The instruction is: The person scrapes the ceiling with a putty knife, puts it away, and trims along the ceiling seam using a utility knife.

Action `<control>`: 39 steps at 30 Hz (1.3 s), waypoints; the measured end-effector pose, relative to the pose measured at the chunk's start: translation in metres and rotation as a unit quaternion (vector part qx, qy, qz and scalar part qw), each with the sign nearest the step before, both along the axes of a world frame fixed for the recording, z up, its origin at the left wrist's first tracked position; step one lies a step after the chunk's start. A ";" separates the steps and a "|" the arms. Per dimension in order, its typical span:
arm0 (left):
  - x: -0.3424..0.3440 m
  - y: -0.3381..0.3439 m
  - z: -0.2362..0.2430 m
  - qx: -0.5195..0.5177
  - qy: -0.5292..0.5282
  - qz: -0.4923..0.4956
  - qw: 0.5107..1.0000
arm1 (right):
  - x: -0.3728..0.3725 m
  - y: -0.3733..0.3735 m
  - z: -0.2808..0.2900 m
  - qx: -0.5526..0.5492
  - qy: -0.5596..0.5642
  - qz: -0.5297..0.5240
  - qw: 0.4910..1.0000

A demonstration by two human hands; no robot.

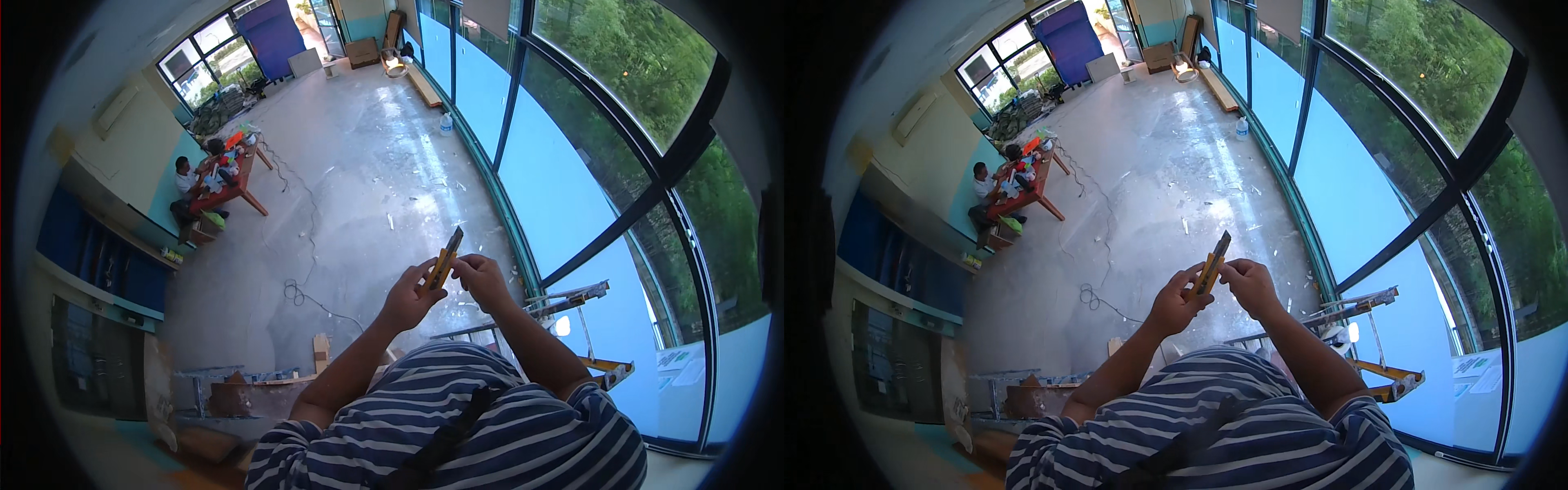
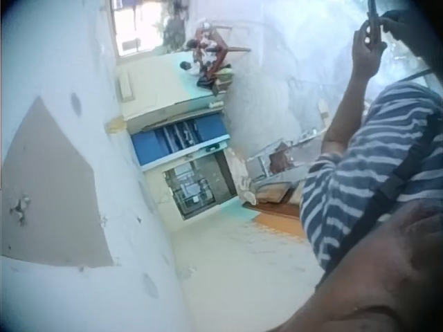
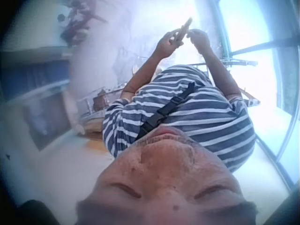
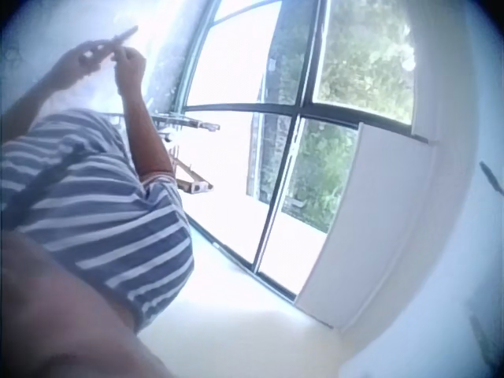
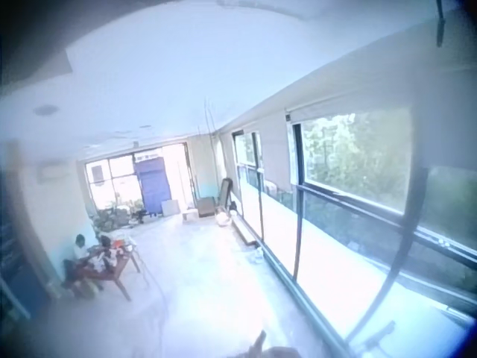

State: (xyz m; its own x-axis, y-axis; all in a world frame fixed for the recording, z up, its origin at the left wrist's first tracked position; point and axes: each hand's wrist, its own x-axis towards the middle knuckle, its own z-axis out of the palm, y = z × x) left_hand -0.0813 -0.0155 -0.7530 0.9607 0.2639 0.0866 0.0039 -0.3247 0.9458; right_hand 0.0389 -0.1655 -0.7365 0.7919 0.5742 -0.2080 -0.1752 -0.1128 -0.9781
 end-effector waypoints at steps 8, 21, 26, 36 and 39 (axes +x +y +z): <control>0.008 -0.009 0.025 -0.206 0.092 -0.071 0.972 | 0.003 -0.005 0.016 -0.002 -0.054 -0.019 0.998; 0.040 0.003 0.092 0.163 0.082 -0.101 0.978 | 0.042 -0.055 0.015 -0.101 -0.183 -0.026 0.978; 0.079 0.069 0.257 0.430 -0.173 0.016 0.886 | 0.147 -0.171 -0.042 -0.289 -0.286 -0.271 0.872; 0.086 0.067 0.648 0.740 -0.333 0.361 0.460 | 0.173 -0.297 -0.113 -0.553 -0.001 -0.358 0.753; 0.107 0.069 0.707 0.775 -0.298 0.402 0.385 | 0.184 -0.295 -0.137 -0.542 0.029 -0.390 0.744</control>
